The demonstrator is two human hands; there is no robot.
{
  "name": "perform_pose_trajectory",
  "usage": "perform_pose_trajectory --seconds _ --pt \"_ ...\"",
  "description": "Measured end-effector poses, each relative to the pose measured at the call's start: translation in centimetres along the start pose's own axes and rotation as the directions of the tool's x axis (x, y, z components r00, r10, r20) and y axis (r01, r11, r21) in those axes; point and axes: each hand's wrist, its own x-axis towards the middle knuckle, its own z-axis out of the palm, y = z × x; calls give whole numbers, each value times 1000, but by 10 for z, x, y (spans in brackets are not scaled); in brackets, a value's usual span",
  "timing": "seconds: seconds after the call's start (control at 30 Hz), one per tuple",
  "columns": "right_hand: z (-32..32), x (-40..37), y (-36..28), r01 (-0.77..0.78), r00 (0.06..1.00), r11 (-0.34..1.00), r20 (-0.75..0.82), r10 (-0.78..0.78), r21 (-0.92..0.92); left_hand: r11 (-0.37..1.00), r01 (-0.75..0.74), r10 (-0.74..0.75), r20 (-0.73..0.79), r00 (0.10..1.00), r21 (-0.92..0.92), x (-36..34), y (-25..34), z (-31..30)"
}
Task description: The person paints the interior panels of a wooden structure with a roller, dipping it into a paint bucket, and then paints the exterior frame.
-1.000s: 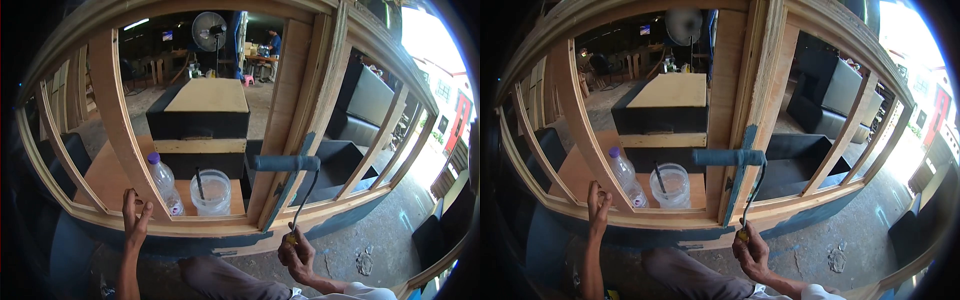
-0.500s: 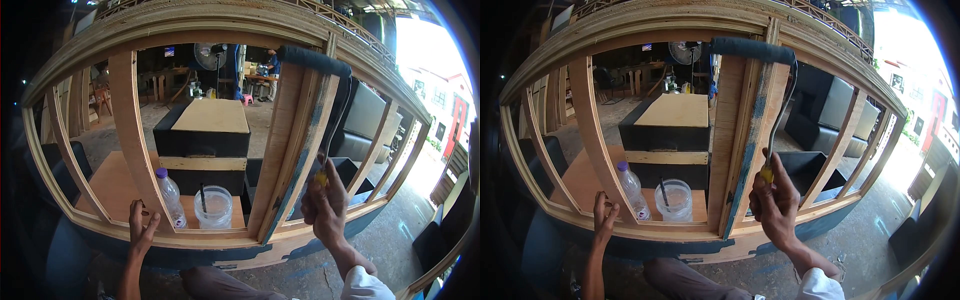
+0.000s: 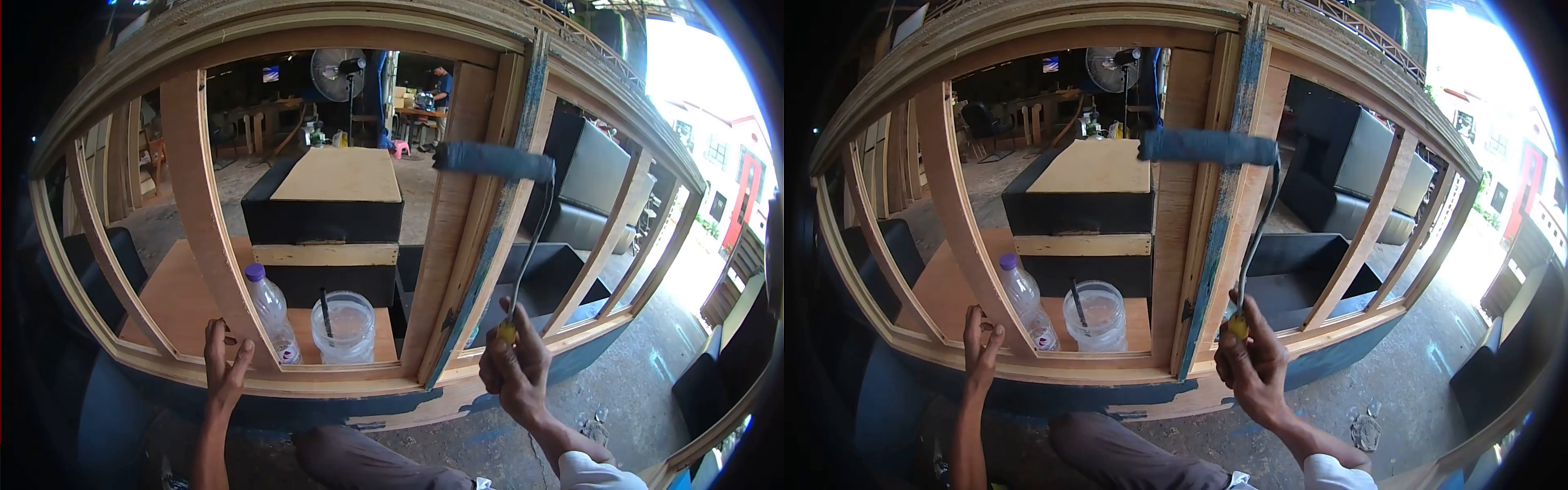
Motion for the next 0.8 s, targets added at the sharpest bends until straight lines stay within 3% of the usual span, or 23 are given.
perform_pose_trajectory --seconds 0.3,0.43,0.5,0.6,0.73,0.8 --pt "7 -71 49 -237 970 972 -60 237 9 1000 6 -6 -4 1000 -6 -1 0 1" --pt "14 -40 29 -190 979 982 -71 190 11 1000 8 -8 8 1000 19 -1 -3 -1" --pt "16 -22 16 -60 997 995 -44 63 77 1000 21 -21 7 1000 12 -2 -1 -1" --pt "13 5 5 -4 1000 999 -9 4 38 1000 26 -26 8 1000 1 -2 1 1" --pt "11 -8 23 20 1000 999 -3 -20 48 1000 13 -13 8 1000 22 -1 -5 -1" --pt "9 -27 36 -54 998 997 -20 55 54 999 35 -36 14 999 6 -2 -3 1"
